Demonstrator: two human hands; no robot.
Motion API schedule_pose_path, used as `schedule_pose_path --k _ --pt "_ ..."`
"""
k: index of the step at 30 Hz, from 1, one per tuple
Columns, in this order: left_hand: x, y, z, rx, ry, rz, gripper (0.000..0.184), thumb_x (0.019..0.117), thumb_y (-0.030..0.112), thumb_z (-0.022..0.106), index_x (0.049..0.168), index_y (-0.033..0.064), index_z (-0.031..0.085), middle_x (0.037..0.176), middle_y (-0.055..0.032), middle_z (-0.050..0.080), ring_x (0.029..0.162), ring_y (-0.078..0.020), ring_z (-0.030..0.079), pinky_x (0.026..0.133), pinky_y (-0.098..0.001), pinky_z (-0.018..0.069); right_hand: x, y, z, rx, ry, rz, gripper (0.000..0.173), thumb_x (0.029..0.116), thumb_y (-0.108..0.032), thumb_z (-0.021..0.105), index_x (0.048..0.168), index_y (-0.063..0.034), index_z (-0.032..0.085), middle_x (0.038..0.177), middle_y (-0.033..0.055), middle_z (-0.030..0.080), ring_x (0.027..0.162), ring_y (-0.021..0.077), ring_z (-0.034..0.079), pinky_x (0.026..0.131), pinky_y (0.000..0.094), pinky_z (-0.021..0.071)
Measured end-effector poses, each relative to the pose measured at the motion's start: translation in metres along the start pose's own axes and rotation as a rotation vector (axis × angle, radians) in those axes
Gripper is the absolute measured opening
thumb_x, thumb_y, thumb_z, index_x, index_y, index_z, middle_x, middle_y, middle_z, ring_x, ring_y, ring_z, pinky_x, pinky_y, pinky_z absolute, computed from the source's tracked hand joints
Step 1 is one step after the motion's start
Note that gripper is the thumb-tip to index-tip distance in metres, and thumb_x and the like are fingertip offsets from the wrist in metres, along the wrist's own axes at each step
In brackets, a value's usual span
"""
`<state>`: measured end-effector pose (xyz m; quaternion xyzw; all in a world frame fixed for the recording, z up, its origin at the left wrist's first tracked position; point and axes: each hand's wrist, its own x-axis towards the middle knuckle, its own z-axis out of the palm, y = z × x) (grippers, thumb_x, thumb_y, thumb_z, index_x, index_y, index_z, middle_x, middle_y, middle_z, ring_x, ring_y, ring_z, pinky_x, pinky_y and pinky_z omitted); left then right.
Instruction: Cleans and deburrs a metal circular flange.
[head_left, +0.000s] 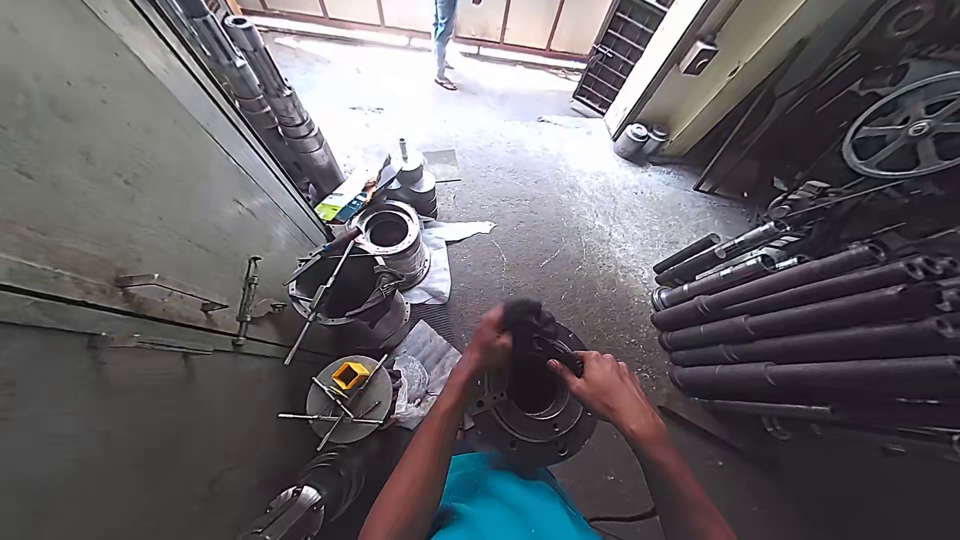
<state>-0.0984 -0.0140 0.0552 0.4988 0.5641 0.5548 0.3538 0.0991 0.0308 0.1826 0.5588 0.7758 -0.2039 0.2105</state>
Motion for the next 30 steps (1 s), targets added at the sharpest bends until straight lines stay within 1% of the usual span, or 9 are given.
schedule_pose_path --k 2,3,4,8,16,19,22,27,30 --pt "0.006 -0.023 0.009 0.381 -0.305 0.007 0.039 0.093 0.007 0.059 0.131 0.0002 0.066 0.138 -0.0159 0.064 0.137 -0.0258 0.054 0.122 -0.0462 0.0323 0.0 -0.004 -0.005 -0.007 -0.009 0.03 0.069 0.0952 -0.073 0.048 0.116 -0.0117 0.072 0.103 0.0188 0.072 0.101 0.0393 0.069 0.082 0.0624 0.0511" --pt "0.002 -0.029 0.013 0.495 -0.347 0.027 0.041 0.0947 0.011 0.056 0.134 0.0026 0.064 0.143 -0.0146 0.061 0.142 -0.0262 0.049 0.125 -0.0463 0.0253 -0.001 -0.004 -0.007 0.01 -0.024 0.035 0.069 0.0955 -0.073 0.049 0.114 -0.0097 0.071 0.102 0.0193 0.072 0.1 0.0394 0.069 0.082 0.0626 0.0509" --pt "-0.002 -0.032 0.015 0.545 -0.334 0.048 0.041 0.0954 0.013 0.055 0.135 0.0028 0.064 0.143 -0.0143 0.061 0.143 -0.0263 0.048 0.126 -0.0456 0.0235 -0.001 -0.004 -0.01 0.031 -0.037 0.032 0.069 0.0955 -0.072 0.05 0.112 -0.0081 0.071 0.1 0.0197 0.071 0.099 0.0394 0.069 0.082 0.0627 0.0507" --pt "-0.007 -0.035 0.015 0.552 -0.283 0.09 0.041 0.0955 0.013 0.053 0.133 0.0016 0.064 0.139 -0.0143 0.064 0.14 -0.0247 0.051 0.126 -0.041 0.0259 0.011 -0.003 -0.017 0.056 -0.083 0.002 0.07 0.0936 -0.074 0.05 0.105 -0.0083 0.07 0.093 0.0165 0.07 0.092 0.0355 0.068 0.08 0.061 0.0508" --pt "-0.008 -0.035 0.016 0.565 -0.217 0.102 0.042 0.0947 0.013 0.054 0.134 0.0025 0.064 0.138 -0.0139 0.064 0.138 -0.025 0.053 0.123 -0.041 0.0313 0.022 -0.02 -0.019 -0.01 -0.081 0.048 0.07 0.0932 -0.075 0.049 0.109 -0.0097 0.071 0.099 0.0163 0.071 0.098 0.0359 0.069 0.083 0.0609 0.0509" --pt "-0.006 -0.036 0.018 0.566 -0.232 0.085 0.042 0.0947 0.012 0.055 0.135 0.0025 0.063 0.14 -0.0135 0.063 0.14 -0.0247 0.052 0.124 -0.0412 0.0306 0.022 -0.024 -0.021 -0.052 -0.092 0.057 0.071 0.0933 -0.075 0.048 0.111 -0.0102 0.07 0.101 0.0164 0.071 0.1 0.0357 0.068 0.083 0.0602 0.0507" --pt "-0.005 -0.035 0.017 0.571 -0.241 0.074 0.043 0.0933 0.011 0.058 0.134 0.0008 0.063 0.139 -0.0148 0.064 0.139 -0.026 0.053 0.123 -0.0423 0.0305 0.021 -0.025 -0.019 -0.091 -0.086 0.053 0.072 0.092 -0.077 0.049 0.107 -0.0091 0.07 0.099 0.0172 0.071 0.099 0.0369 0.068 0.082 0.0607 0.0503" --pt "-0.006 -0.033 0.018 0.593 -0.251 0.068 0.044 0.095 0.011 0.055 0.137 0.0023 0.061 0.143 -0.0132 0.062 0.141 -0.024 0.051 0.124 -0.0402 0.0289 0.018 -0.024 -0.015 -0.061 -0.077 0.074 0.07 0.0935 -0.074 0.05 0.11 -0.0083 0.07 0.1 0.0172 0.071 0.099 0.0361 0.068 0.082 0.06 0.0504" --pt "-0.007 -0.034 0.017 0.584 -0.239 0.091 0.045 0.0941 0.012 0.056 0.137 0.0019 0.061 0.143 -0.0137 0.062 0.14 -0.0247 0.051 0.124 -0.0411 0.0297 0.015 -0.028 -0.015 -0.083 -0.078 0.075 0.073 0.0931 -0.075 0.049 0.115 -0.0086 0.069 0.106 0.0182 0.071 0.104 0.0375 0.068 0.085 0.0609 0.0505"
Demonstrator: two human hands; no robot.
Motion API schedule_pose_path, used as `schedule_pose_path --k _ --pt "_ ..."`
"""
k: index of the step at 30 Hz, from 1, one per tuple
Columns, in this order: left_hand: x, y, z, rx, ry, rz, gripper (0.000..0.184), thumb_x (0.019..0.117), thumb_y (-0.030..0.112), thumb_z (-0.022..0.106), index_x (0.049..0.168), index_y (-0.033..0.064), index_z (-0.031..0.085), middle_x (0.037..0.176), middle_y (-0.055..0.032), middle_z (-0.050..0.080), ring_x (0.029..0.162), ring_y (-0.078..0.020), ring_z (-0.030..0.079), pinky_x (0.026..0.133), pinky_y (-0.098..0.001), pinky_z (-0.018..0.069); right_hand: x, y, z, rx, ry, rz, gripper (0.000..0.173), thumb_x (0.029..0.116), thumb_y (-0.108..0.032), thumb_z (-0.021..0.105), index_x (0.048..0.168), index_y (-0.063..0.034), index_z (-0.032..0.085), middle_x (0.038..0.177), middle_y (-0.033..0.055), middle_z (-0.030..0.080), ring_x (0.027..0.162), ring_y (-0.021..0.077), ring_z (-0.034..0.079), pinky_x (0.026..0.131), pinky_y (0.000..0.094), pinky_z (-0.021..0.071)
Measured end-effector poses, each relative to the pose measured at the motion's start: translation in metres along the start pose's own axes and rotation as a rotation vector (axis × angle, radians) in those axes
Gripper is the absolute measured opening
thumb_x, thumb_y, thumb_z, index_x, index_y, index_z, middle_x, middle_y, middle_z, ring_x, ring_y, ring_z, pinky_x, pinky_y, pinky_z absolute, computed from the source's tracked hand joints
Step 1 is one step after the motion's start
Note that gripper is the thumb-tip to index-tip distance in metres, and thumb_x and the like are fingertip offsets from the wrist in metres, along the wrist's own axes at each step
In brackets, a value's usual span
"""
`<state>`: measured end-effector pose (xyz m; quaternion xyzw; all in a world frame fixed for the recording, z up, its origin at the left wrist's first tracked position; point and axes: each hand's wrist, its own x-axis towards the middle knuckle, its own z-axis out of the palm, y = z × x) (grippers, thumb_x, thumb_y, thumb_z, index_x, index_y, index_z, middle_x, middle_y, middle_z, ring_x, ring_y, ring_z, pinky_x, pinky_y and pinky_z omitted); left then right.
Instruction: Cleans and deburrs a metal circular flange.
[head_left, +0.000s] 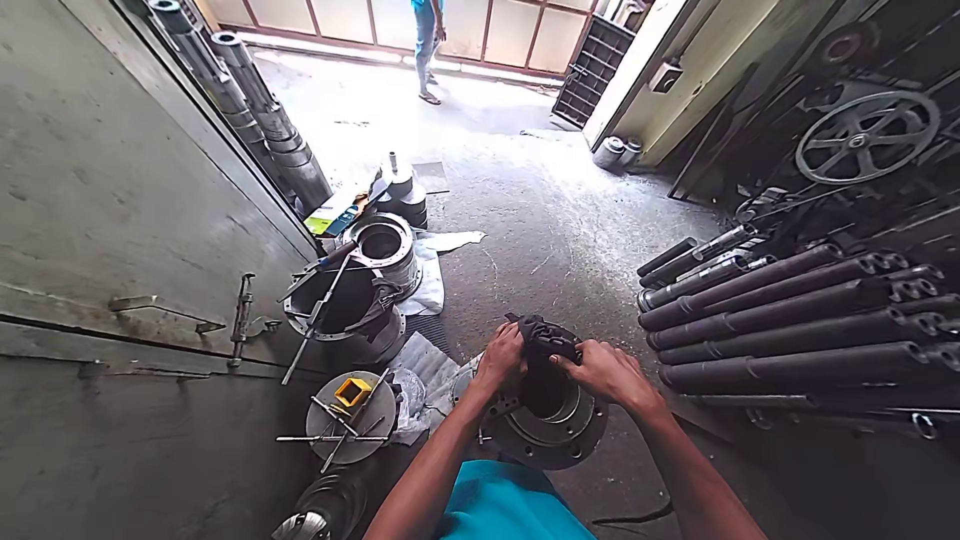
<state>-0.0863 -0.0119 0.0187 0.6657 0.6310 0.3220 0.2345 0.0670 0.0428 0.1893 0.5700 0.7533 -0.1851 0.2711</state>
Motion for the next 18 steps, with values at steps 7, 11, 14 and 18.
schedule_pose_path --k 7,11,14,18 --pt "0.007 0.0 -0.034 -0.545 0.092 -0.266 0.032 0.0882 0.005 0.066 0.118 -0.0053 0.068 0.111 -0.0186 0.073 0.108 -0.0254 0.07 0.101 -0.0465 0.0543 -0.008 0.044 0.012 0.243 0.062 -0.186 0.063 0.095 -0.071 0.051 0.116 -0.0142 0.068 0.096 0.0122 0.073 0.093 0.0325 0.071 0.082 0.061 0.0531" --pt "-0.007 -0.02 -0.073 -1.224 0.51 -0.365 0.034 0.1025 0.004 0.051 0.137 0.0039 0.053 0.113 -0.0119 0.071 0.099 -0.0211 0.07 0.087 -0.045 0.0597 -0.023 0.077 0.03 0.713 0.193 -0.422 0.047 0.0956 -0.052 0.059 0.123 -0.0136 0.059 0.09 -0.0017 0.075 0.077 0.0129 0.074 0.073 0.037 0.0628" --pt "-0.028 -0.026 -0.095 -1.5 0.669 -0.276 0.03 0.1078 0.013 0.035 0.128 0.0161 0.056 0.108 -0.0054 0.072 0.099 -0.0202 0.07 0.086 -0.046 0.0588 -0.03 0.083 0.052 0.868 0.355 -0.649 0.046 0.0954 -0.04 0.06 0.126 -0.0065 0.054 0.102 0.0005 0.074 0.085 0.0114 0.072 0.075 0.0322 0.0619" --pt "-0.054 -0.014 -0.105 -1.514 0.72 -0.339 0.036 0.1117 0.023 0.023 0.124 0.0141 0.057 0.101 -0.0045 0.071 0.095 -0.0171 0.07 0.085 -0.043 0.0602 -0.044 0.063 0.074 0.611 0.52 -0.629 0.05 0.101 -0.056 0.054 0.121 -0.0124 0.064 0.095 -0.0009 0.074 0.082 0.0094 0.072 0.072 0.0355 0.0608"
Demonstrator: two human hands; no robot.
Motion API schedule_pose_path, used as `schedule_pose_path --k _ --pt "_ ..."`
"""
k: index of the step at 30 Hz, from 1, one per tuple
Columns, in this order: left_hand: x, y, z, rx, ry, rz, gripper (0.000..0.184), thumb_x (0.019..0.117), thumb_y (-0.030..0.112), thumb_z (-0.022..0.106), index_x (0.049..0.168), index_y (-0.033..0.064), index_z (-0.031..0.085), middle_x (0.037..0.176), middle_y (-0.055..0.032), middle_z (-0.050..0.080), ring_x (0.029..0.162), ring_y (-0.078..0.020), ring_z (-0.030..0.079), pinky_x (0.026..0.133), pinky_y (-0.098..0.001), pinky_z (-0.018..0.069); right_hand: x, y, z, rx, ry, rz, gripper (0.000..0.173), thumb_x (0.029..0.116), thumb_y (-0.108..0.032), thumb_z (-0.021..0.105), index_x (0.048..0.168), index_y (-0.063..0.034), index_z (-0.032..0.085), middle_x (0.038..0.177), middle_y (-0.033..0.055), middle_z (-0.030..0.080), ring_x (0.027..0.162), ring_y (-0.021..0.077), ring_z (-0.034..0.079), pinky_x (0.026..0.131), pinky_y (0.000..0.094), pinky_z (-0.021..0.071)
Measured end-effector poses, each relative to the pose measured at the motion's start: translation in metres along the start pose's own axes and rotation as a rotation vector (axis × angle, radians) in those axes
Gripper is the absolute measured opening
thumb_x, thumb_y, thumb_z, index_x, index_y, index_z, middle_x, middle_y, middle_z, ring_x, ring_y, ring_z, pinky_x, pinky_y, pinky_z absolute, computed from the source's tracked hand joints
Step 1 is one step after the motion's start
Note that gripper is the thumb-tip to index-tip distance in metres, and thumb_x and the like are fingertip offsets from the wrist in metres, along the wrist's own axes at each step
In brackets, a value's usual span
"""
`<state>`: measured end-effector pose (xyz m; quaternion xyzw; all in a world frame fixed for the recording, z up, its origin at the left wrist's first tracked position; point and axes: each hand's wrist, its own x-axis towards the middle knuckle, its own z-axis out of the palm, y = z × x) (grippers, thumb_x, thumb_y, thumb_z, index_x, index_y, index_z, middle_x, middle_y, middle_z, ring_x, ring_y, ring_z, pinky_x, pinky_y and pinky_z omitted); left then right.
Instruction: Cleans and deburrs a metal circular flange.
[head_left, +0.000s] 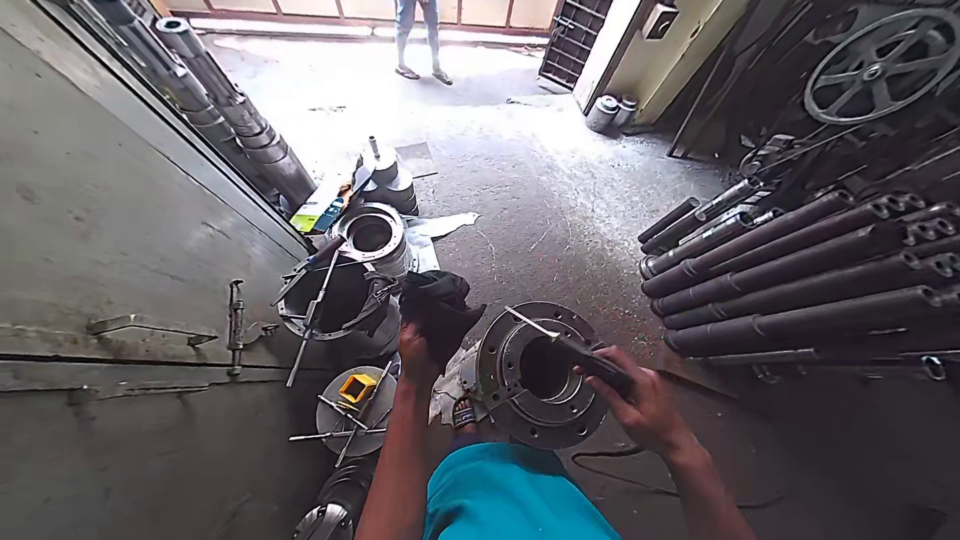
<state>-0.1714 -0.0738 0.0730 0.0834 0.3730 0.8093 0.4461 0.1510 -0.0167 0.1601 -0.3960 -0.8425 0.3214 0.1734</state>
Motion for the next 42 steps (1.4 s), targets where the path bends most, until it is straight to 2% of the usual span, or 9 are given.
schedule_pose_path --k 3,6,10,13,15,24,30,37,42 --pt "-0.01 -0.004 -0.007 -0.052 -0.071 0.024 0.041 0.1088 0.026 0.024 0.123 0.0155 0.06 0.106 -0.0042 0.072 0.1 -0.0168 0.07 0.088 -0.0427 0.0596 -0.001 -0.012 0.012 -0.241 -0.163 0.123 0.052 0.0987 -0.063 0.049 0.121 -0.0197 0.067 0.078 0.0048 0.07 0.072 0.0247 0.071 0.061 0.0517 0.0549" --pt "-0.022 -0.016 -0.01 0.037 -0.019 0.091 0.032 0.1059 0.017 0.031 0.123 0.0105 0.057 0.102 -0.0026 0.073 0.096 -0.0139 0.071 0.087 -0.04 0.0603 0.004 -0.024 0.018 -0.364 -0.31 0.189 0.045 0.0991 -0.06 0.05 0.119 -0.022 0.065 0.075 0.0077 0.068 0.072 0.0318 0.07 0.06 0.0555 0.0521" --pt "-0.04 -0.039 -0.018 0.7 -0.179 0.193 0.033 0.0908 0.001 0.053 0.12 -0.0144 0.056 0.106 -0.0084 0.069 0.099 -0.0048 0.067 0.093 -0.0273 0.0566 0.015 -0.041 0.026 -0.478 -0.362 0.235 0.042 0.1005 -0.056 0.051 0.119 -0.02 0.063 0.078 0.0113 0.069 0.075 0.0371 0.07 0.061 0.0576 0.052" --pt "-0.04 -0.072 -0.032 1.116 -0.522 0.317 0.05 0.0788 0.011 0.069 0.123 -0.0118 0.065 0.132 -0.0303 0.062 0.129 -0.0365 0.058 0.114 -0.0487 0.0437 0.023 -0.053 0.027 -0.564 -0.379 0.206 0.041 0.1004 -0.055 0.051 0.117 -0.019 0.063 0.077 0.0114 0.068 0.073 0.0368 0.07 0.059 0.0557 0.0523" --pt "-0.044 -0.09 -0.038 1.213 -0.582 0.372 0.047 0.0821 0.013 0.067 0.124 -0.0079 0.067 0.135 -0.0308 0.061 0.133 -0.0419 0.055 0.117 -0.0511 0.0403 0.027 -0.064 0.026 -0.624 -0.424 0.208 0.04 0.1013 -0.053 0.05 0.116 -0.0181 0.062 0.078 0.0126 0.068 0.074 0.0377 0.07 0.06 0.0548 0.0524" --pt "-0.045 -0.099 -0.037 1.215 -0.509 0.454 0.042 0.0827 0.011 0.071 0.119 -0.0085 0.069 0.13 -0.0283 0.065 0.129 -0.0392 0.06 0.113 -0.0485 0.0455 0.056 -0.059 0.014 -0.445 -0.548 0.36 0.047 0.1003 -0.058 0.052 0.125 -0.0197 0.06 0.092 0.0153 0.07 0.09 0.0383 0.07 0.075 0.0592 0.053" --pt "-0.045 -0.103 -0.038 1.217 -0.491 0.46 0.043 0.0795 0.011 0.072 0.118 -0.0085 0.07 0.129 -0.0283 0.065 0.128 -0.0403 0.06 0.113 -0.0495 0.0461 0.023 -0.07 0.04 -0.639 -0.439 0.261 0.038 0.1014 -0.05 0.05 0.12 -0.0177 0.06 0.08 0.0133 0.069 0.076 0.0375 0.072 0.062 0.0547 0.0541" --pt "-0.046 -0.102 -0.038 1.228 -0.495 0.496 0.047 0.0764 0.013 0.077 0.117 -0.0097 0.07 0.128 -0.0295 0.066 0.127 -0.0421 0.06 0.113 -0.0495 0.046 0.056 -0.083 0.02 -0.534 -0.552 0.385 0.043 0.1015 -0.056 0.05 0.122 -0.0193 0.06 0.094 0.0157 0.07 0.09 0.0388 0.07 0.072 0.0584 0.0535" --pt "-0.047 -0.102 -0.035 1.22 -0.481 0.483 0.048 0.0758 0.012 0.077 0.118 -0.0098 0.069 0.129 -0.0294 0.065 0.128 -0.0409 0.06 0.112 -0.0488 0.0462 0.042 -0.076 0.027 -0.571 -0.491 0.326 0.046 0.1017 -0.058 0.048 0.123 -0.0195 0.06 0.087 0.0159 0.07 0.083 0.0404 0.071 0.068 0.0587 0.0537"
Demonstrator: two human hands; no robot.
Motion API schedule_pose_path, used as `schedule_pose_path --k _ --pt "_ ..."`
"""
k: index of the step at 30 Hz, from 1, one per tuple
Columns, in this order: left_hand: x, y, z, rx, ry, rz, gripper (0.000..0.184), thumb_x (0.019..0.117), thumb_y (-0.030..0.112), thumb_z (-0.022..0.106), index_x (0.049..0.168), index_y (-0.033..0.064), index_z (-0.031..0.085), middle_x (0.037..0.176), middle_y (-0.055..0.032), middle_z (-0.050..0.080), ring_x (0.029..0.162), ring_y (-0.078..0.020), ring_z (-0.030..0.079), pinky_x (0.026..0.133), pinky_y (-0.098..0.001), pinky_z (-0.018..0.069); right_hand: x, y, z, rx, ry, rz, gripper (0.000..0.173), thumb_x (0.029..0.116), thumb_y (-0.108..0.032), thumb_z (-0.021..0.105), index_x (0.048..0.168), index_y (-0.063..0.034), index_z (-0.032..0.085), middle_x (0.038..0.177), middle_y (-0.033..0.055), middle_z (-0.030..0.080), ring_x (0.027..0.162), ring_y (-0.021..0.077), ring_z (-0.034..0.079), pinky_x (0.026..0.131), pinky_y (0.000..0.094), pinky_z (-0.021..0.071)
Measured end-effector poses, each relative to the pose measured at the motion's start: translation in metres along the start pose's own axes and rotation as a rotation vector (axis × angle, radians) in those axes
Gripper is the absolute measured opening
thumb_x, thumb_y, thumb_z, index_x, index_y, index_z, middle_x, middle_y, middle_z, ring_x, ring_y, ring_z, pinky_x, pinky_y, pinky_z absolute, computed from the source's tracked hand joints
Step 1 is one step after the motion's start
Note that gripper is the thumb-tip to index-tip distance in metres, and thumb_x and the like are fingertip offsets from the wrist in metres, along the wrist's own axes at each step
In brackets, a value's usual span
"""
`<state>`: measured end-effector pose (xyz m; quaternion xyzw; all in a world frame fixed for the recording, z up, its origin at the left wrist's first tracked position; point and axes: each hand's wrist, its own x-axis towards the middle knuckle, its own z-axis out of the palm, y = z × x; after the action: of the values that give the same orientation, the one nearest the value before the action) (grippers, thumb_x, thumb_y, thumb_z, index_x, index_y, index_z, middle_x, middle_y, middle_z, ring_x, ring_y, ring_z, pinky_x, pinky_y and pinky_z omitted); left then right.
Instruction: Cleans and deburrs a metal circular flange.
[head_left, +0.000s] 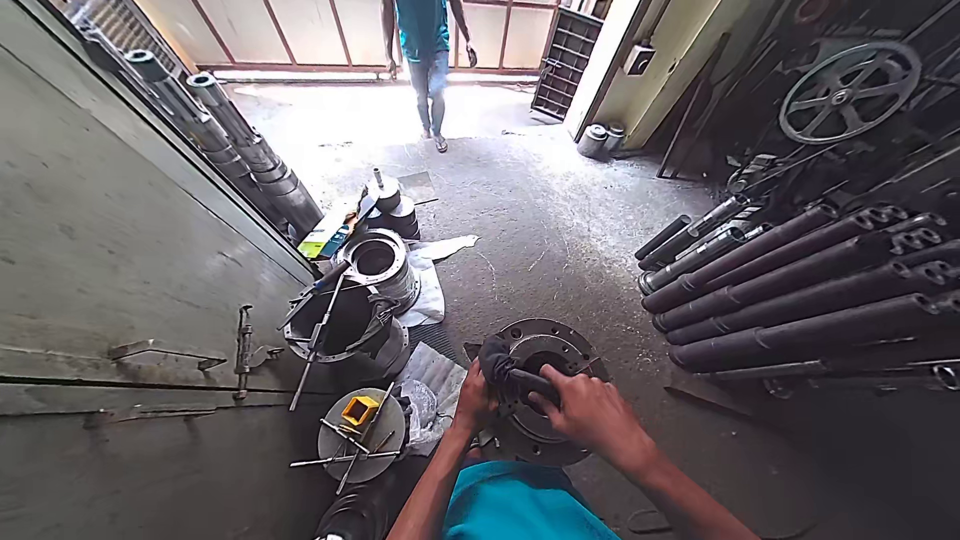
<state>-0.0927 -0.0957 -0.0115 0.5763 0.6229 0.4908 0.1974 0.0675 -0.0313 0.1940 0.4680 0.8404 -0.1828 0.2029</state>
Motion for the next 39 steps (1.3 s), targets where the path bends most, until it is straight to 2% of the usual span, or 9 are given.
schedule_pose_path --k 4,11,15,17,20,25,32,36,39 --pt "-0.001 0.0 -0.001 0.003 -0.005 0.006 0.048 0.0761 0.009 0.074 0.119 -0.0114 0.068 0.13 -0.0302 0.064 0.129 -0.0415 0.06 0.113 -0.0485 0.0454 -0.012 -0.022 0.002 -0.091 -0.031 0.031 0.041 0.1043 -0.052 0.044 0.123 -0.0181 0.057 0.086 0.0139 0.069 0.083 0.0382 0.072 0.067 0.0553 0.0542" --pt "0.002 0.001 -0.005 -0.015 -0.037 -0.069 0.05 0.0769 0.007 0.076 0.123 -0.0099 0.067 0.13 -0.028 0.065 0.129 -0.0379 0.06 0.114 -0.0485 0.0454 0.003 0.018 0.002 0.158 -0.01 0.045 0.05 0.0999 -0.061 0.051 0.127 -0.0206 0.061 0.092 0.0159 0.071 0.09 0.0394 0.07 0.074 0.0605 0.0529" --pt "0.001 0.001 -0.008 -0.435 0.389 -0.513 0.038 0.0868 -0.005 0.06 0.123 -0.0162 0.057 0.112 -0.0206 0.07 0.106 -0.0178 0.069 0.098 -0.0356 0.0559 -0.007 0.051 0.019 0.411 0.113 -0.025 0.049 0.0967 -0.062 0.054 0.124 -0.0227 0.066 0.091 0.0066 0.073 0.085 0.0265 0.072 0.075 0.0554 0.0567" --pt "0.001 -0.007 -0.02 -0.731 0.603 -0.678 0.035 0.0995 -0.006 0.051 0.134 -0.0111 0.047 0.117 -0.0177 0.065 0.104 -0.0155 0.067 0.094 -0.0342 0.0579 -0.018 0.061 0.025 0.477 0.231 -0.019 0.051 0.0963 -0.064 0.052 0.12 -0.0216 0.067 0.088 0.0016 0.073 0.08 0.0193 0.073 0.072 0.0496 0.0589" --pt "-0.011 -0.012 -0.044 -0.921 0.734 -0.748 0.034 0.1032 -0.005 0.043 0.137 -0.0036 0.044 0.116 -0.0147 0.065 0.101 -0.0176 0.068 0.09 -0.0372 0.0593 -0.035 0.07 0.033 0.439 0.327 0.027 0.054 0.0954 -0.066 0.05 0.117 -0.0206 0.068 0.08 0.0004 0.07 0.072 0.0182 0.069 0.064 0.0471 0.0544" --pt "-0.032 -0.014 -0.057 -0.769 0.64 -0.648 0.038 0.0996 -0.007 0.048 0.137 -0.008 0.043 0.118 -0.0161 0.065 0.105 -0.0164 0.068 0.093 -0.0344 0.059 -0.052 0.07 0.046 0.35 0.104 0.022 0.052 0.0953 -0.068 0.048 0.116 -0.0242 0.068 0.079 0.0021 0.069 0.072 0.0234 0.069 0.063 0.0522 0.0542" --pt "-0.058 0.028 -0.055 -0.445 0.301 -0.359 0.03 0.088 0.0 0.062 0.113 -0.0152 0.059 0.1 -0.0045 0.072 0.094 0.0017 0.068 0.09 -0.0216 0.0577 -0.064 0.056 0.049 0.279 -0.055 -0.046 0.051 0.0963 -0.066 0.049 0.115 -0.0227 0.067 0.078 0.0058 0.069 0.075 0.0285 0.07 0.063 0.0545 0.0531" --pt "-0.073 0.034 -0.038 -0.217 0.156 -0.142 0.034 0.0865 0.013 0.069 0.107 -0.0136 0.067 0.1 -0.0162 0.074 0.097 -0.0121 0.072 0.093 -0.0321 0.0583 -0.062 0.034 0.043 0.133 -0.167 -0.031 0.047 0.0987 -0.062 0.05 0.122 -0.0245 0.065 0.081 0.01 0.07 0.079 0.0342 0.07 0.066 0.0561 0.0522" --pt "-0.081 0.044 -0.027 -0.07 0.003 -0.039 0.035 0.0786 0.004 0.072 0.11 -0.0112 0.069 0.111 -0.0246 0.072 0.109 -0.0304 0.071 0.1 -0.0456 0.0559 -0.056 0.02 0.044 0.052 -0.2 0.01 0.048 0.0998 -0.061 0.049 0.122 -0.0217 0.063 0.086 0.0129 0.07 0.084 0.0371 0.071 0.069 0.0574 0.0527"
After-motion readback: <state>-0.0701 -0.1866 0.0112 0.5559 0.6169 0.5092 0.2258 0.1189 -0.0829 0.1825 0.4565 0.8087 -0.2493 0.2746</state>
